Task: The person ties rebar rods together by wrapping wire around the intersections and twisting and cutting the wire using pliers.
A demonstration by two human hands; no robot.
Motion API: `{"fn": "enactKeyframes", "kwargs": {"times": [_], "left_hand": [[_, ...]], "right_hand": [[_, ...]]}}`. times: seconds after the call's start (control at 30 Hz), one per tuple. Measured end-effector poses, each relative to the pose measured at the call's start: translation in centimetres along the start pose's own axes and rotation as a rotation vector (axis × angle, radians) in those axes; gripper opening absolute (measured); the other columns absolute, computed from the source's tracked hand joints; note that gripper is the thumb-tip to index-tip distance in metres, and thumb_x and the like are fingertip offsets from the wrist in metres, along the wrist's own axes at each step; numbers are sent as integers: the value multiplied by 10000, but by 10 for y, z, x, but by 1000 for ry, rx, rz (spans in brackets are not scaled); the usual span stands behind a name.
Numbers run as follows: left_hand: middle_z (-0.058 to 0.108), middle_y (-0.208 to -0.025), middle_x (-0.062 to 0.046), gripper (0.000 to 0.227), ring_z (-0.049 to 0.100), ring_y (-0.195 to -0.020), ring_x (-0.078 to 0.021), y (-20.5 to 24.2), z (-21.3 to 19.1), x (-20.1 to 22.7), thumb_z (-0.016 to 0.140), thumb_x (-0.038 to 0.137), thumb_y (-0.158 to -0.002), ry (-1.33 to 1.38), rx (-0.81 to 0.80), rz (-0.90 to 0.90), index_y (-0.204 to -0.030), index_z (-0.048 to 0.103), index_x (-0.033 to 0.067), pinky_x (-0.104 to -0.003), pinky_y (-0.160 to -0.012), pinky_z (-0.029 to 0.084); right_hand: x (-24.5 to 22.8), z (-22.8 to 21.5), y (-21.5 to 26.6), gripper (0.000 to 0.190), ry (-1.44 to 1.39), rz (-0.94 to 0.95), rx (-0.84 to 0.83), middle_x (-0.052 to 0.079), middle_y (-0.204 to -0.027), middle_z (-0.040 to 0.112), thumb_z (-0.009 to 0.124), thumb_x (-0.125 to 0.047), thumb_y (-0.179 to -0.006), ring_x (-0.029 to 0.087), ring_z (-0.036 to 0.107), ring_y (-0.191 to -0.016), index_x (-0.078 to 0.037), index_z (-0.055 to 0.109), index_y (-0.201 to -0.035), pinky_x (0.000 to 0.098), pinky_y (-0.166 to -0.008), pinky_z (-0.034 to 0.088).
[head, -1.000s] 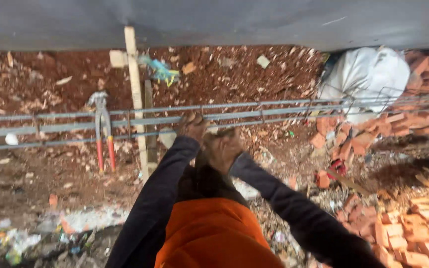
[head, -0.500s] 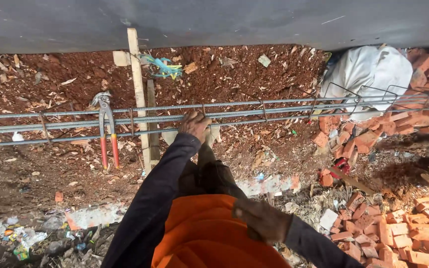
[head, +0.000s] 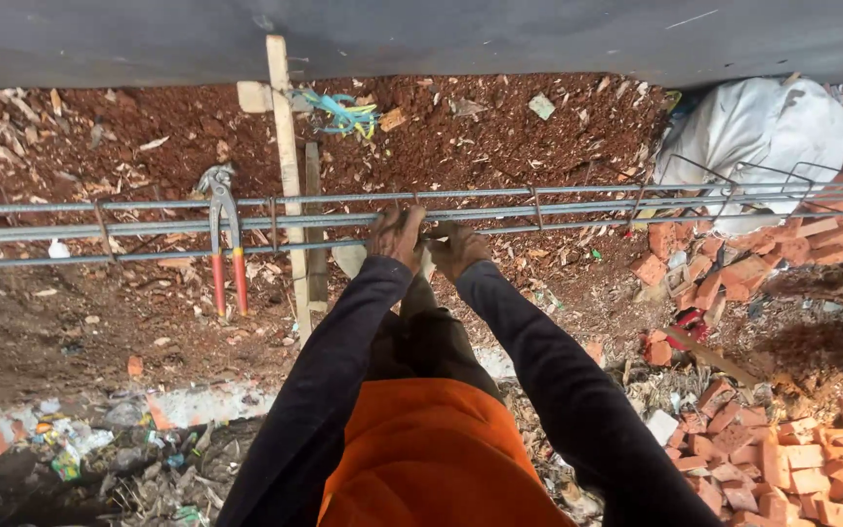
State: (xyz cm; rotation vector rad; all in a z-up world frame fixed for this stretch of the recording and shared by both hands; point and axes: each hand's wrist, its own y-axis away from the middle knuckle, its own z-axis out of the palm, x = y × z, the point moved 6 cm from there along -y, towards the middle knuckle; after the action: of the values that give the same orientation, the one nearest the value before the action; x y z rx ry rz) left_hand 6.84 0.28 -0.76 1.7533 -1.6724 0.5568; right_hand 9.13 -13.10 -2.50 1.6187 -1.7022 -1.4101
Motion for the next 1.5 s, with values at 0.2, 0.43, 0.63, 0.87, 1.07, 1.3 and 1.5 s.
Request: {"fn": "enactKeyframes", "kwargs": {"times": [0.2, 0.43, 0.63, 0.87, 1.07, 1.3, 1.5], "left_hand": [[692, -966, -183, 501, 611, -1004, -375, 5, 20, -13, 807, 84, -791, 57, 48, 5, -1197, 513, 75, -502, -923, 434], [694, -911, -191, 547, 643, -965, -375, 3, 24, -15, 774, 40, -759, 24, 1, -16, -1226, 488, 36, -483, -928, 448], [742, -1103, -118, 399, 663, -1094, -308, 8, 87, -57, 692, -4, -964, -126, 88, 80, -1277, 505, 157, -462, -1032, 454], [715, -1054, -190, 653, 597, -1132, -387, -5, 26, -19, 739, 44, -775, -23, -150, 147, -1358, 448, 73, -526, -1026, 457], [572, -1352, -251, 910, 614, -1144, -381, -11, 39, -40, 601, -150, -769, 56, -493, 9, -1565, 307, 181, -441, -1024, 492], [532, -1397, -278, 921, 636, -1113, -408, -15, 36, -37, 658, -89, -781, 2, -558, -38, -1566, 282, 211, -450, -958, 535], [670, -1285, -204, 857, 709, -996, -310, -5, 24, -34, 571, -160, -818, 172, -426, -138, -1579, 402, 197, -384, -796, 622]], "right_hand": [[56, 10, -40, 338, 477, 16, 264, 160, -1007, 734, 616, -358, -1064, 181, 670, -742, -43, 669, -1177, 338, -574, 595], [32, 0, -47, 285, -146, -269, 200, -29, -940, 757, 542, -79, -899, 117, 659, -642, -184, 787, -1000, 282, -521, 573], [54, 17, -10, 247, -220, -300, 177, 91, -857, 726, 520, -54, -1028, 170, 616, -611, -141, 746, -1075, 304, -502, 540], [13, 24, 45, 128, -49, -343, 602, 120, -1062, 740, 605, -173, -1009, 290, 719, -1008, -87, 673, -1075, 442, -917, 563], [-6, 37, 41, 381, 187, -254, 657, 275, -1368, 576, 661, -389, -946, 486, 476, -1304, -67, 688, -1147, 638, -1079, 344], [-15, 33, 45, 317, 42, -149, 634, 169, -1140, 673, 605, -381, -1020, 357, 622, -1175, -74, 671, -979, 621, -1038, 431], [39, 79, 4, 279, -541, 241, 580, 58, -785, 648, 651, -330, -1014, 233, 581, -660, -88, 607, -882, 459, -645, 539]]}}
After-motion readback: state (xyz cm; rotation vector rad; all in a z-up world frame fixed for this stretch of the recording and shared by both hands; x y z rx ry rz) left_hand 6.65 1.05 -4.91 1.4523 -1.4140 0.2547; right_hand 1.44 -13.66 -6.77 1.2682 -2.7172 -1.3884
